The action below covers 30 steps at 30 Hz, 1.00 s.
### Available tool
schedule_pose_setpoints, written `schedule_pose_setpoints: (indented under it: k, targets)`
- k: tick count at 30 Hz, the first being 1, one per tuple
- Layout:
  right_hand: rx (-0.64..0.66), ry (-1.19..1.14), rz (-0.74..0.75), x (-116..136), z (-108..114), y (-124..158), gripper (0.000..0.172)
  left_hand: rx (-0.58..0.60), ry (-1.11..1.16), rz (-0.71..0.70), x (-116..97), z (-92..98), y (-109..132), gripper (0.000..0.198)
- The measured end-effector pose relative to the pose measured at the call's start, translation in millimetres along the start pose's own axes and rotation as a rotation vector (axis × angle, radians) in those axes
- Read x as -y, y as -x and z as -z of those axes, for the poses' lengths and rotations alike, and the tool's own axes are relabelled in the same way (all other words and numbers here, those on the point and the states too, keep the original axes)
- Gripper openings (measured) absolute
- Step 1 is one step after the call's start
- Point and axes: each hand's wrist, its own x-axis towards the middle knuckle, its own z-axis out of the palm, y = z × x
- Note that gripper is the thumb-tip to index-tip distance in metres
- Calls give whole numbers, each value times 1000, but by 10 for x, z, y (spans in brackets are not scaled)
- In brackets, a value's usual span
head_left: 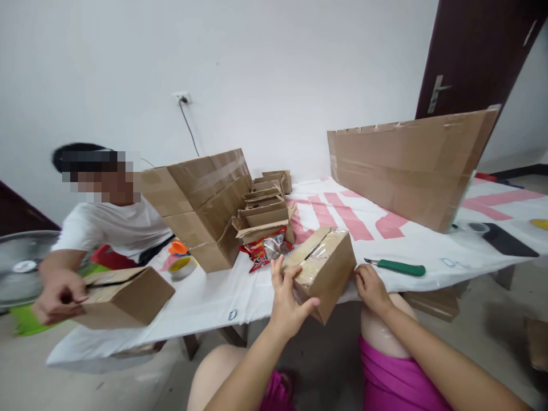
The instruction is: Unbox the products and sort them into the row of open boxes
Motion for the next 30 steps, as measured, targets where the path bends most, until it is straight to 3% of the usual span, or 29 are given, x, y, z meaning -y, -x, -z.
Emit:
schedule_pose_setpoints:
  k: [4, 8, 13, 18, 24, 30]
  targets:
    - [-70, -31, -54, -47, -5, 9, 13, 76, 21, -38, 33, 42, -38, 47]
    - [-90, -48, -79, -119, -31, 3, 13, 110, 95, -149, 272, 162, -145, 43]
    - [-66, -22, -133, -298, -19, -107, 17, 59, 197, -33, 610, 239, -229, 47]
    - [33, 81, -141, -503, 279, -295, 21, 110, 239, 12, 660, 249, -213, 56]
    - [235, 318, -178, -720, 705, -325, 26, 73, 248, 15, 594, 225, -168, 53]
    - [398, 476, -210, -788, 827, -337, 31, 25, 336, -20, 591, 183, -145, 34]
